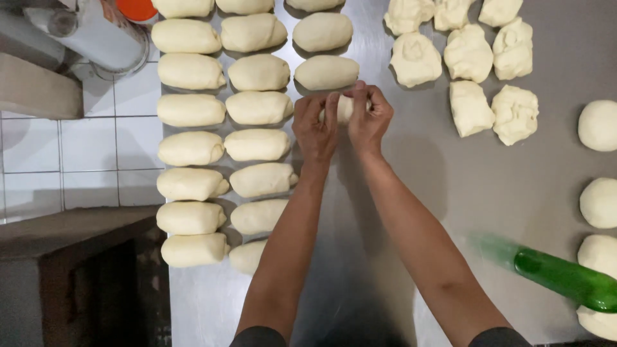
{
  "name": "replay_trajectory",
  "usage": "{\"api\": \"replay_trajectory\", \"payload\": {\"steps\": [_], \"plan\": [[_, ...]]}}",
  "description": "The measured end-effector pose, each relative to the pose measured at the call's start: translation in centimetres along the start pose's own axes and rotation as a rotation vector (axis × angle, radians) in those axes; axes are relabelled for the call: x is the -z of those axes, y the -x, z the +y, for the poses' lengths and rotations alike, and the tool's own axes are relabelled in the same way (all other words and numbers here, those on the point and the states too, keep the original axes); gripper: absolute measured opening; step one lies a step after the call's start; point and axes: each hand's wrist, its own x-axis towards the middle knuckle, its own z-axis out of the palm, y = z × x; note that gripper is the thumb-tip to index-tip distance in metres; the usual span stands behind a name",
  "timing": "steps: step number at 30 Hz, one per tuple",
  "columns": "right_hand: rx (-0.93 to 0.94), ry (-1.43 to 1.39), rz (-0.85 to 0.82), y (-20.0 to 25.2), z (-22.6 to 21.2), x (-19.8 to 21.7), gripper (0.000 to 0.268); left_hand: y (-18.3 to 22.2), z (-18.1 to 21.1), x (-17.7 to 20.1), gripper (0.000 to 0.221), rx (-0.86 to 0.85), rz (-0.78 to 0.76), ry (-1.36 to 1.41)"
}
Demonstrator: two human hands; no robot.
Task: Rolling and shaping portions of bread dough on a metal table using a bottle as a rolling pin.
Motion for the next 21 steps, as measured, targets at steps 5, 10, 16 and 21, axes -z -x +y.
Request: {"api": "replay_trajectory", "payload": {"steps": [5,10,16,21], "plan": [[-0.053,0.057,-0.205,-0.6,6.8,-2.3,0.027,-0.9,-4.2,0.0,0.02,0.007,-0.161,-0.218],[-0.009,-0.08,-0.304,1.0,6.4,0.9,0.029,-0.4,-2.9,0.7,0.025,0.092,-0.219,-0.235],[-0.121,0.132,0.026,14.4,4.7,14.7,0.036,6.6,0.2,2.5,0.034,-0.189,-0.158,-0.344],[-0.324,0.254,0.473,27.6,5.4,31.4,0.06,19.9,2.9,3.7,0.036,-0.056,-0.424,-0.148]]}}
